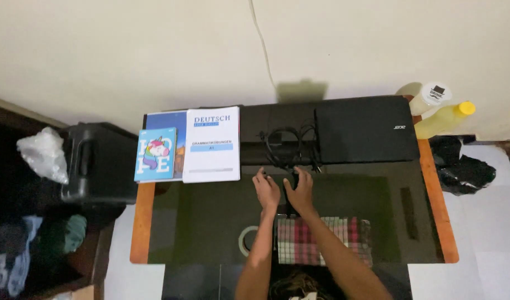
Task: The person tidies a desk by moving a folder, laptop, and headphones onto a nearby bed, then cleans the desk surface using a cloth.
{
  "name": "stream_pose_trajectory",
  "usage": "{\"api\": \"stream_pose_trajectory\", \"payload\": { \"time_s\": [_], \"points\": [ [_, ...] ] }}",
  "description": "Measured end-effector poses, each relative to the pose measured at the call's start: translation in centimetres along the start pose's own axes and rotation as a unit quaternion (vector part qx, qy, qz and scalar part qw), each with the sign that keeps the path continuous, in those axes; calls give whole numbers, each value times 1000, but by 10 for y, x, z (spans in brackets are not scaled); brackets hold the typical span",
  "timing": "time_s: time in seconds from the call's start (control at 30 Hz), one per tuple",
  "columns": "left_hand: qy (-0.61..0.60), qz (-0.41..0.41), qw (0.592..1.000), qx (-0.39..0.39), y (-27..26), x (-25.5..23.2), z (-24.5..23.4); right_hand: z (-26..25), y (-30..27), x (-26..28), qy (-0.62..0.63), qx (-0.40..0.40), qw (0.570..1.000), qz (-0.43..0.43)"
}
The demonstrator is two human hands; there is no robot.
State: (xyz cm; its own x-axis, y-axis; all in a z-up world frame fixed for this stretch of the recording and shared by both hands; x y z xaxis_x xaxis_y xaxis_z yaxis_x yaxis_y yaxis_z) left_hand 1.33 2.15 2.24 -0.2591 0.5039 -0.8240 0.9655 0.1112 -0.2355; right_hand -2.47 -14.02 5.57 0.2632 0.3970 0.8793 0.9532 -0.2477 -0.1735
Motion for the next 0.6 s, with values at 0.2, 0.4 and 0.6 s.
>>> {"api": "stream_pose_trajectory", "payload": {
  "time_s": [0.2,0.4,0.6],
  "points": [
    [-41,20,996,-73,-81,25,-14,14,-50,-24,-40,53,996,-59],
    [-70,28,984,-162,-153,59,-22,32,-108,-28,-63,123,982,-131],
    [-124,-13,977,-176,-222,57,-62,57,-162,-11,-91,183,961,-184]
  ]
}}
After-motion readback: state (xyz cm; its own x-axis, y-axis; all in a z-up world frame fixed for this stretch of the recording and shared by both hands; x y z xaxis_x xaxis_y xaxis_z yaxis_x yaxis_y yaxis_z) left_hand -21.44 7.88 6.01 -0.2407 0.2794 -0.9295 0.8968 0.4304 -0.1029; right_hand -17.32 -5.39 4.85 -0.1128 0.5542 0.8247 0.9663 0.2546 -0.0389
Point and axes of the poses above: each hand's wrist, its own y-axis towards the middle knuckle, its own z-axis out of the palm, x = y × z, the point moved 10 cm from there along y, towards the middle knuckle, and after that the axes turned 7 degrees about x, right-handed, at the moved point
